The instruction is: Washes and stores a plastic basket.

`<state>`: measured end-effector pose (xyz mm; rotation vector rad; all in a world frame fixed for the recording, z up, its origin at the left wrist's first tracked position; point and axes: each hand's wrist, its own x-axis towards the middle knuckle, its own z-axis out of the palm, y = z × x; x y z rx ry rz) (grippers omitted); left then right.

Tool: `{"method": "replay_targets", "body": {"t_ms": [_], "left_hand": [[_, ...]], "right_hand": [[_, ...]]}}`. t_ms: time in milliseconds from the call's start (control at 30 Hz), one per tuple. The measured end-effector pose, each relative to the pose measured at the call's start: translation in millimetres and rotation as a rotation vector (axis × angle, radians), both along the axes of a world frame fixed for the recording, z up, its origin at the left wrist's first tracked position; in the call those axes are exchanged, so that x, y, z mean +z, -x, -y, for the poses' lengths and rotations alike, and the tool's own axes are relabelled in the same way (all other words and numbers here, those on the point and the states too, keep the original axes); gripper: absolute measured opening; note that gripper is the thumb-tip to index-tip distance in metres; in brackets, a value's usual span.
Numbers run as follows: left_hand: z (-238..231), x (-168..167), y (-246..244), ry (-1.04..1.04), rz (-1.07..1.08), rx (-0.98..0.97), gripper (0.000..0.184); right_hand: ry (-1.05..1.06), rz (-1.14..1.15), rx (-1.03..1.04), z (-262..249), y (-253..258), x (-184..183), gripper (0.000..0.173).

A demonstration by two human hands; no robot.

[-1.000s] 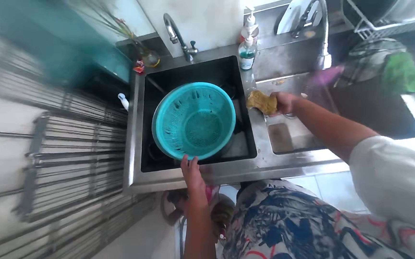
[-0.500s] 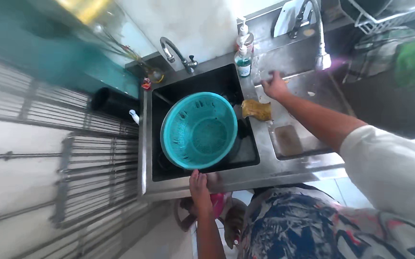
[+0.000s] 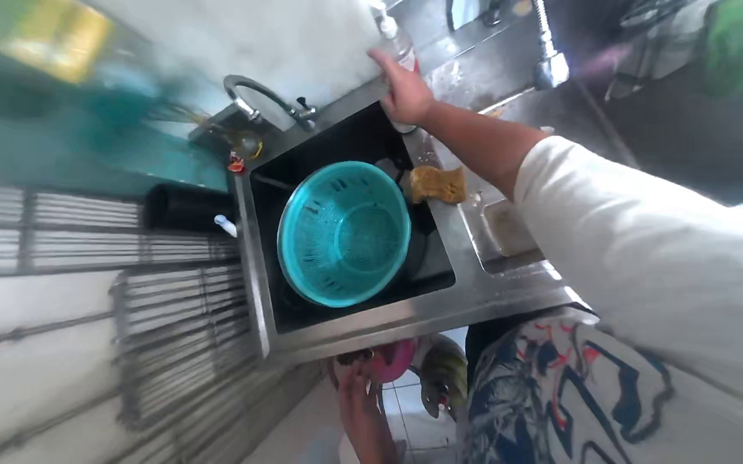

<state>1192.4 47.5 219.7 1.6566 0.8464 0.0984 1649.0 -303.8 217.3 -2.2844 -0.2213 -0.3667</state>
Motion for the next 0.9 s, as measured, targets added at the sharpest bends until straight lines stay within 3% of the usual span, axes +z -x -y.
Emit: {"method": "replay_targets", "body": {"t_ms": [67, 133, 233, 400, 633, 900], "left_hand": [[1.1, 1.0, 4.0, 0.001, 0.003, 0.028, 0.039], [3.4, -0.2, 4.9, 0.013, 0.017, 0.025, 0.040], [11.2, -0.4, 4.1, 0.021, 0.026, -0.004, 0.040], [21.4, -4.2, 0.9, 0.040, 0.047, -0.033, 0.043], [26.2, -11.6, 2.1, 0.043, 0.044, -0.064, 0.045], [43.9, -8.2, -26.6, 0.091, -0.007, -0.089, 0.043]], "right_hand": [[0.016, 0.093, 0.018, -1.8, -2.0, -19.6, 0.076], [0.044, 0.091, -0.007, -4.0, -4.4, -26.7, 0.084], [0.052, 0.019, -0.029, -6.0, -4.1, -29.1, 0.107], [0.121, -0.056, 0.081, 17.5, 13.2, -15.9, 0.116], [0.639, -0.195, 0.682, 65.7, 109.0, 40.2, 0.104], [0.798, -0.330, 0.719, 60.5, 146.9, 18.1, 0.093]]}}
